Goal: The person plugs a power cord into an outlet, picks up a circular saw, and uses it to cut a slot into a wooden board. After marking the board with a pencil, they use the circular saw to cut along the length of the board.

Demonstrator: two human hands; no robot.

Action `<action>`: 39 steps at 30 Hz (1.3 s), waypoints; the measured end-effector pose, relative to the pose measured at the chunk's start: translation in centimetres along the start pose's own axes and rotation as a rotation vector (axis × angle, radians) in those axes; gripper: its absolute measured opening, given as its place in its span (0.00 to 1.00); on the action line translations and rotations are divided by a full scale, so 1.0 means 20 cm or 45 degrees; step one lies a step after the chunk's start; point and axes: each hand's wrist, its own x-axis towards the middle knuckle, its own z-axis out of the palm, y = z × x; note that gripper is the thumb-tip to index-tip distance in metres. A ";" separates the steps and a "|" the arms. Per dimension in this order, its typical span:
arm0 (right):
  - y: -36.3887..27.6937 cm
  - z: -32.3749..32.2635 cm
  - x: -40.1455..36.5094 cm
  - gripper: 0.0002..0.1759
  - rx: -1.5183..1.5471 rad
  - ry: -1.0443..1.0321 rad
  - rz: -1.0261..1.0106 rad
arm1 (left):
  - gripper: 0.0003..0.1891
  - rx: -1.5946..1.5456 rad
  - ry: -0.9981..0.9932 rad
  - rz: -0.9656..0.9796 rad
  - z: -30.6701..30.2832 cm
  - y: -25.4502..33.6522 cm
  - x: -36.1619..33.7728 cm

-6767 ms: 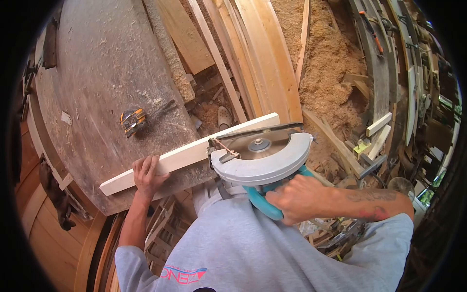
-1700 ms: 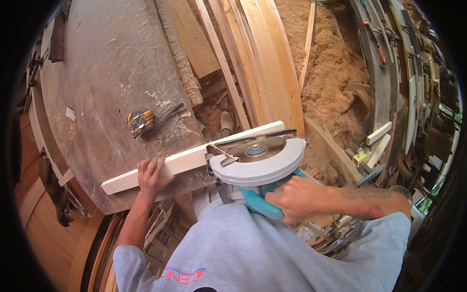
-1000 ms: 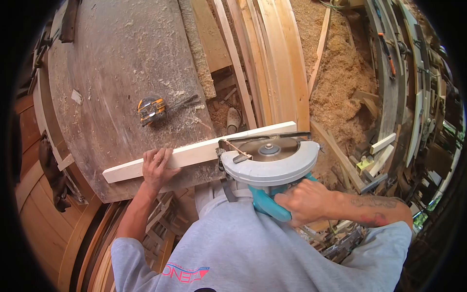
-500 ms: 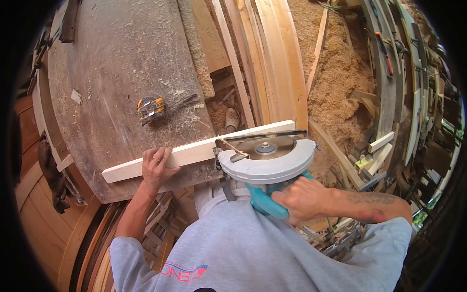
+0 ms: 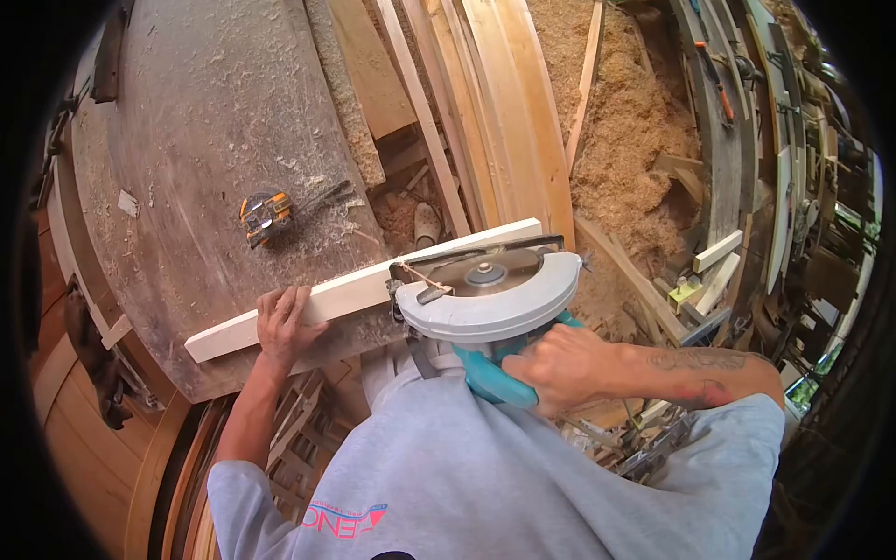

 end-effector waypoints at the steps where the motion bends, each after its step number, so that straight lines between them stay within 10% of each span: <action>1: 0.00 -0.01 0.00 0.16 -0.006 -0.015 0.007 | 0.40 0.006 -0.005 -0.002 0.00 0.00 0.00; 39: 0.03 0.00 0.01 0.12 0.044 -0.013 -0.014 | 0.40 -0.001 -0.025 -0.008 -0.03 0.01 0.02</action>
